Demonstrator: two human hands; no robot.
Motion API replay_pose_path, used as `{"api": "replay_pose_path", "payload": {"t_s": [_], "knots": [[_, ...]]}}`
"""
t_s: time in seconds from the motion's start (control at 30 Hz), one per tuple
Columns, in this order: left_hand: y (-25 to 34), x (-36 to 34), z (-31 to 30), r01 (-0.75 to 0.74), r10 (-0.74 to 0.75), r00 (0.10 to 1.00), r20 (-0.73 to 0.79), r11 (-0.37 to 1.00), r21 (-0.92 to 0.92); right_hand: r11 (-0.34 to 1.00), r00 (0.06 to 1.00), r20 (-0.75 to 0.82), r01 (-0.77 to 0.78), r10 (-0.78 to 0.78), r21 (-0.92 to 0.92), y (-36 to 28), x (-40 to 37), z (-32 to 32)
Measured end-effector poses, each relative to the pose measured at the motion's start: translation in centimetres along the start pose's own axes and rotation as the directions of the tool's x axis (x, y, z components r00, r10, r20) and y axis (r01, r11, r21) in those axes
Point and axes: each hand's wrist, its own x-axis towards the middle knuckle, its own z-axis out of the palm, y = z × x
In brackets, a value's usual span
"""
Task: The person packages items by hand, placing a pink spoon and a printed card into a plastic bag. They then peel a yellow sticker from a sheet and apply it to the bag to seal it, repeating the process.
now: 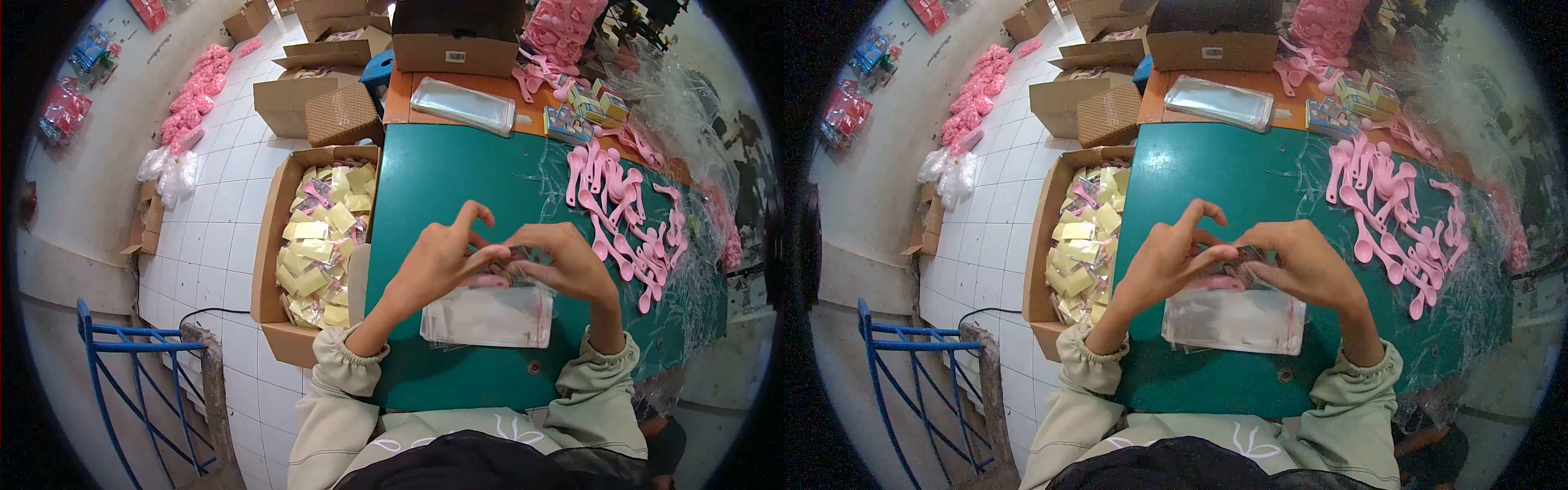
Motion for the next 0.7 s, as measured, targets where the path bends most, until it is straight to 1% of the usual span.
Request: {"api": "replay_pose_path", "payload": {"t_s": [0.03,0.07,0.13,0.17,0.2,0.23,0.3,0.33,0.43,0.53,0.57,0.63,0.67,0.7], "knots": [[-0.5,0.1,0.0,0.014,-0.013,1.0,-0.013,0.998,0.068,0.995,0.997,0.011,-0.071,0.07,0.072,0.3,0.0,-0.3],[-1.7,0.1,-0.3,0.028,-0.026,0.999,0.044,0.998,-0.055,0.979,0.99,0.027,-0.142,0.14,0.143,0.6,0.0,-0.5],[-4.6,0.0,-1.4,0.078,-0.031,0.987,0.16,0.953,-0.293,0.932,0.952,-0.005,-0.3,0.307,0.204,0.7,0.2,-1.4],[-5.2,-0.2,-1.5,0.052,0.005,0.99,0.138,0.913,-0.405,0.897,0.922,-0.016,-0.373,0.387,0.238,0.8,0.4,-1.8],[-5.5,-0.5,-1.6,0.026,0.037,0.993,0.113,0.859,-0.512,0.895,0.932,-0.049,-0.33,0.36,0.299,1.7,0.3,-1.8],[-5.6,-0.8,-1.6,0.0,0.066,0.994,0.085,0.791,-0.612,0.908,0.938,-0.064,-0.311,0.341,0.279,2.3,0.4,-1.9],[-5.1,-1.1,-1.5,-0.004,0.037,0.998,0.041,0.794,-0.609,0.933,0.949,-0.092,-0.273,0.301,0.236,2.8,0.8,-1.9],[-4.8,-1.2,-1.4,-0.006,0.023,1.0,0.019,0.781,-0.625,0.807,0.879,0.047,-0.455,0.474,0.376,1.6,0.9,-2.5],[-4.8,-1.3,-1.6,-0.013,0.01,1.0,-0.008,0.781,-0.624,0.796,0.921,0.109,-0.379,0.374,0.472,1.8,0.5,-3.1],[-5.0,-1.4,-1.6,-0.009,0.017,1.0,0.007,0.778,-0.628,0.848,0.934,0.078,-0.349,0.347,0.4,2.7,0.3,-3.0],[-5.0,-1.5,-1.5,-0.005,0.02,1.0,0.017,0.773,-0.634,0.885,0.942,0.044,-0.328,0.332,0.331,2.7,0.3,-2.9],[-5.6,-1.3,-0.3,0.004,-0.071,0.987,-0.143,0.908,-0.418,0.941,0.956,-0.023,-0.284,0.293,0.184,2.6,0.5,-2.4],[-5.9,-1.4,0.4,0.026,-0.099,0.969,-0.228,0.953,-0.3,0.957,0.955,-0.109,-0.261,0.275,0.124,2.5,0.6,-1.9],[-6.1,-1.6,0.8,0.079,-0.165,0.97,-0.18,0.91,-0.408,0.968,0.949,-0.191,-0.242,0.25,0.06,2.3,0.7,-1.2]]}}
